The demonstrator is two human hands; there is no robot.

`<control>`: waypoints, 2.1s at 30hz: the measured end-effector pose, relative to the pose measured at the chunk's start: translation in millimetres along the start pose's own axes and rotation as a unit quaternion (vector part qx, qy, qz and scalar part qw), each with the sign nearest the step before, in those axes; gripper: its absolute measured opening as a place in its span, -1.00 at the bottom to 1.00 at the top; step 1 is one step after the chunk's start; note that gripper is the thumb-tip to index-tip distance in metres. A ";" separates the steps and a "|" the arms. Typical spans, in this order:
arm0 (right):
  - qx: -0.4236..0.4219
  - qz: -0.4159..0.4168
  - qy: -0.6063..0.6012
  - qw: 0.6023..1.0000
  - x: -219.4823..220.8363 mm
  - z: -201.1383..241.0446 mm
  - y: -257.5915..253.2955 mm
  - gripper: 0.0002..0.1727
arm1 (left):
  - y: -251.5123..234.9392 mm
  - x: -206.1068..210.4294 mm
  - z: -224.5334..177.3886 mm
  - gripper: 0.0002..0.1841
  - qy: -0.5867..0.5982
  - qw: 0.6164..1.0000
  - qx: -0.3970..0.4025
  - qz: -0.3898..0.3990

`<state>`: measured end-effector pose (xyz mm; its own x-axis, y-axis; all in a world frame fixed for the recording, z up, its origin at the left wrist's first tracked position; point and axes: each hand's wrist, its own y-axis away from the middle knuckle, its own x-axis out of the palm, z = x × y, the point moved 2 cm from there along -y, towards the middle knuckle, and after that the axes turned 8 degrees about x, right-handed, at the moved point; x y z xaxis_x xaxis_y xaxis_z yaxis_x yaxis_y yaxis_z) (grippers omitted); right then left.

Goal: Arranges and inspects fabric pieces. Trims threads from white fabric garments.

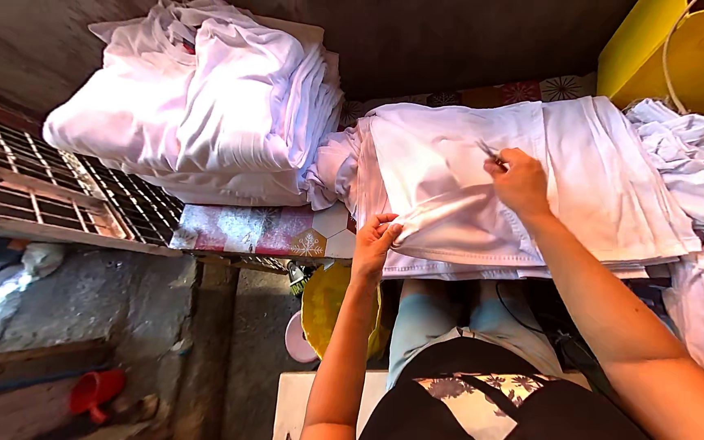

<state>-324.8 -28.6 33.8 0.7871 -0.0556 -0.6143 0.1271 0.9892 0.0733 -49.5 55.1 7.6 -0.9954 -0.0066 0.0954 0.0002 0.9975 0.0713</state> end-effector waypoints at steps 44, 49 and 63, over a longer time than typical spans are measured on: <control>-0.239 0.090 0.106 0.961 80.1 -0.5 72.1 -0.30 | 9.9 11.1 17.8 -0.89 -0.273 0.949 0.156 -0.002; -0.268 0.028 0.091 0.959 83.0 -6.0 77.7 -0.33 | 10.4 14.0 21.2 -0.87 -0.270 0.950 0.157 -0.002; -0.009 0.149 -0.029 0.988 85.1 -26.2 57.2 -0.69 | 43.0 -31.9 40.2 -0.49 -0.348 0.932 0.086 -0.048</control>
<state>-266.4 26.9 -34.8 0.8207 0.2324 -0.5220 -0.1271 0.9649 0.2297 -21.6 101.0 -32.3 -0.8116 -0.1091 -0.5740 -0.0484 0.9916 -0.1202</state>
